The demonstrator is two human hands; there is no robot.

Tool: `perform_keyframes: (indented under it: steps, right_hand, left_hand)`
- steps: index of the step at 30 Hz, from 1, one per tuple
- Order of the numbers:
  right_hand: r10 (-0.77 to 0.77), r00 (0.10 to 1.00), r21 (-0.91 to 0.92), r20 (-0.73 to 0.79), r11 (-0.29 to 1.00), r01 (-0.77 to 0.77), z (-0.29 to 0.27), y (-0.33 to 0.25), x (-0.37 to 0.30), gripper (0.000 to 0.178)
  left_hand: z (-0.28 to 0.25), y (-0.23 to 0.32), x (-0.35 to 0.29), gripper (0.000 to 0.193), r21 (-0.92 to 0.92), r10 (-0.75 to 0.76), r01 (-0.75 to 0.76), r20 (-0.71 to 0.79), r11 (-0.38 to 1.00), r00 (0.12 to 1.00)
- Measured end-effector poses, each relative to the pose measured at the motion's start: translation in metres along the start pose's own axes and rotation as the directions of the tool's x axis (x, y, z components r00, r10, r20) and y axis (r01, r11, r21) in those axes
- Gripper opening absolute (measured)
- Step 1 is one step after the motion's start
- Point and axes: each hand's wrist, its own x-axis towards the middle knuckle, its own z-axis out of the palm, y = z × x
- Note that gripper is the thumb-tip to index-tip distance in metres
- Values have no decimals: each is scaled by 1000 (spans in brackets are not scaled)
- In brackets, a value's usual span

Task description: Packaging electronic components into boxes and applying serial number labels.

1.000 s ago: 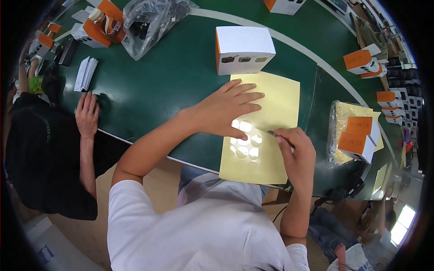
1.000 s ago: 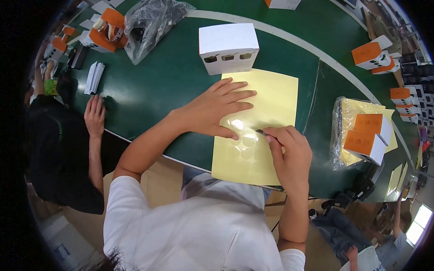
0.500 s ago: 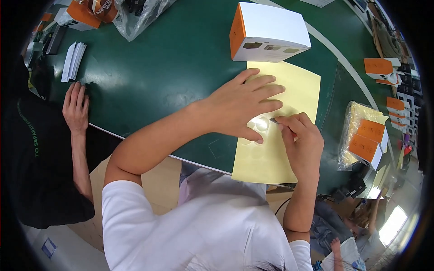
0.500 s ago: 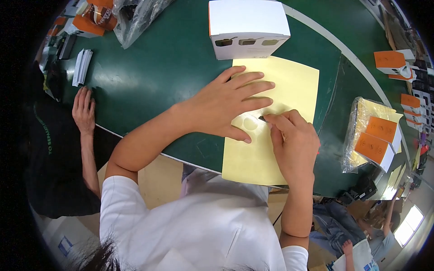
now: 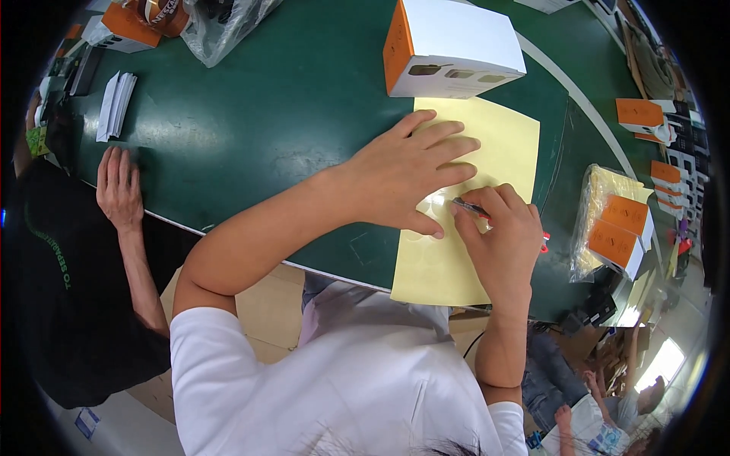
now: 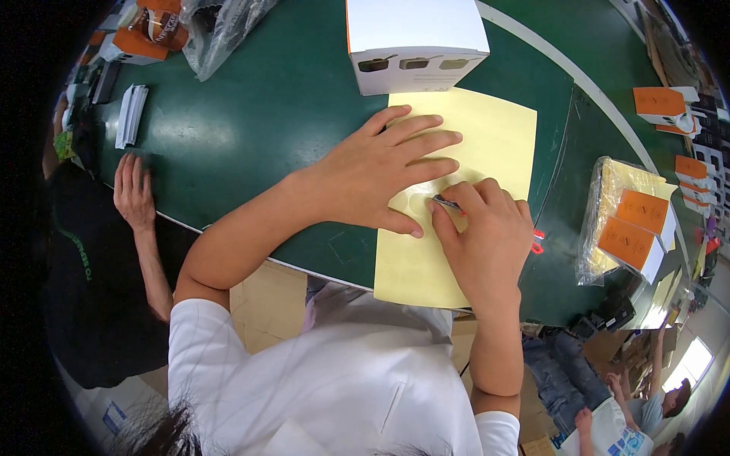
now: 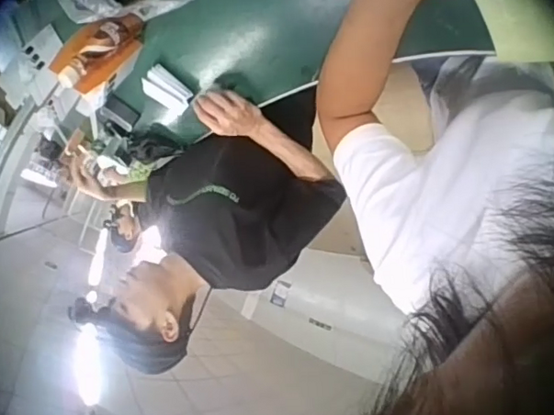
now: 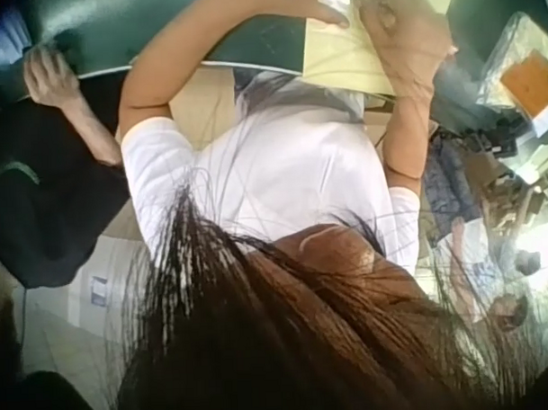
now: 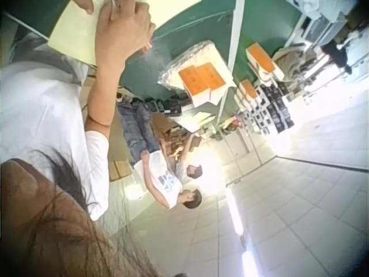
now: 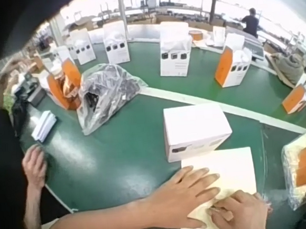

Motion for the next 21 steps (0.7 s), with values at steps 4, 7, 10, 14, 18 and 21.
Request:
perform_keyframes:
  steps: [4,7,10,14,18,21]
  right_hand:
    - [12,1000,-23,-10,1000,-12,5,0,0,15]
    - [41,999,31,-6,999,-41,6,0,-1,14]
    - [74,997,92,-21,993,-72,5,-1,-5,14]
    - [143,984,315,-103,943,-104,-6,-1,-12,15]
    - [235,957,516,-170,848,-117,-27,9,-27,14]
    - [304,924,610,-231,786,-106,-40,20,-40,14]
  left_hand:
    - [1,0,0,77,2,5,-5,0,1000,1000]
    - [1,-1,0,78,8,-2,2,3,1000,1000]
    - [0,-1,2,79,37,-8,7,23,999,1000]
    - [0,2,3,80,88,-2,0,24,996,1000]
    - [-17,15,-3,71,113,87,-71,-136,991,987]
    - [-60,14,-10,60,235,167,-72,-418,969,893]
